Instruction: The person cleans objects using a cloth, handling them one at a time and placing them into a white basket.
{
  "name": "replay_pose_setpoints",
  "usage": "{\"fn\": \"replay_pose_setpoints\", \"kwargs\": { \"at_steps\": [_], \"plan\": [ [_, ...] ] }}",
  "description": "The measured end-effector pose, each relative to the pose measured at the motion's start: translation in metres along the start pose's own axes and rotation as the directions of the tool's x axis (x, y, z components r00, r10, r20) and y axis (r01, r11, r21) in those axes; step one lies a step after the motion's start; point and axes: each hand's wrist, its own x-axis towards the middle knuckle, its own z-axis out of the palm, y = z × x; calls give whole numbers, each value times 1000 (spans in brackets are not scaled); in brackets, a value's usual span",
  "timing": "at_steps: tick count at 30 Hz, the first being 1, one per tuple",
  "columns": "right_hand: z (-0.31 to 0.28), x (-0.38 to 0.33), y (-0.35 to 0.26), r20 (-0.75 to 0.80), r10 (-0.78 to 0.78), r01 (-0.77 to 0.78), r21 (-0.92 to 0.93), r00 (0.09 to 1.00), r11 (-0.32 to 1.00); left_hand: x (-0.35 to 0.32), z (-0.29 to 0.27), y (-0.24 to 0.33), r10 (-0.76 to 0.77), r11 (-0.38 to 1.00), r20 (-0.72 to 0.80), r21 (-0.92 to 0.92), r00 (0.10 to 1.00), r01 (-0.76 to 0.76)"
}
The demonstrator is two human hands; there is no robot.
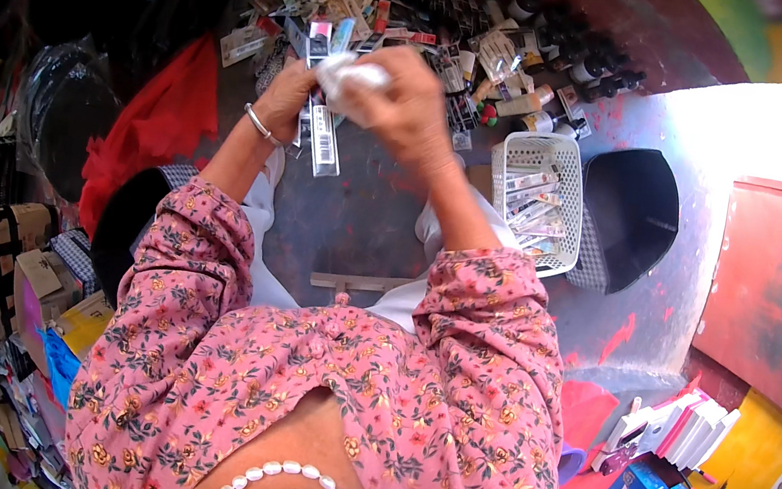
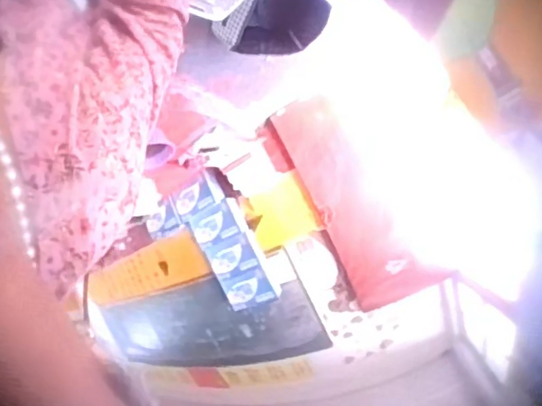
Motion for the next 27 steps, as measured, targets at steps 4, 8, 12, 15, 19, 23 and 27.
{"fn": "replay_pose_setpoints", "kwargs": {
  "at_steps": [4, 8, 12, 15, 19, 23, 27],
  "plan": [
    [34, -12, -25, -11, -91, 86, -232, 996, 969, 2, -7, -7, -103, 923, 144, -355, 984, 148],
    [38, -12, -9, 2, -166, 157, -344, 986, 926, -9, 1, 0, -73, 915, 253, -369, 965, 166],
    [32, -5, 0, -61, -200, 169, -332, 978, 928, -17, 8, 6, -112, 930, 335, -298, 936, 217],
    [26, -2, -4, -121, -127, 94, -247, 984, 964, -23, 1, 6, -67, 983, 448, -124, 891, 136],
    [19, 0, -8, -88, -101, 76, -253, 991, 965, -27, 8, 3, -91, 994, 375, 84, 922, 64],
    [14, 0, -4, 5, -169, 156, -407, 986, 900, -25, 7, -2, -198, 979, 323, 114, 925, 170],
    [-9, 12, 17, -228, -163, 31, -491, 960, 870, -28, 8, -2, -252, 967, 374, 123, 892, 222]
  ]
}}
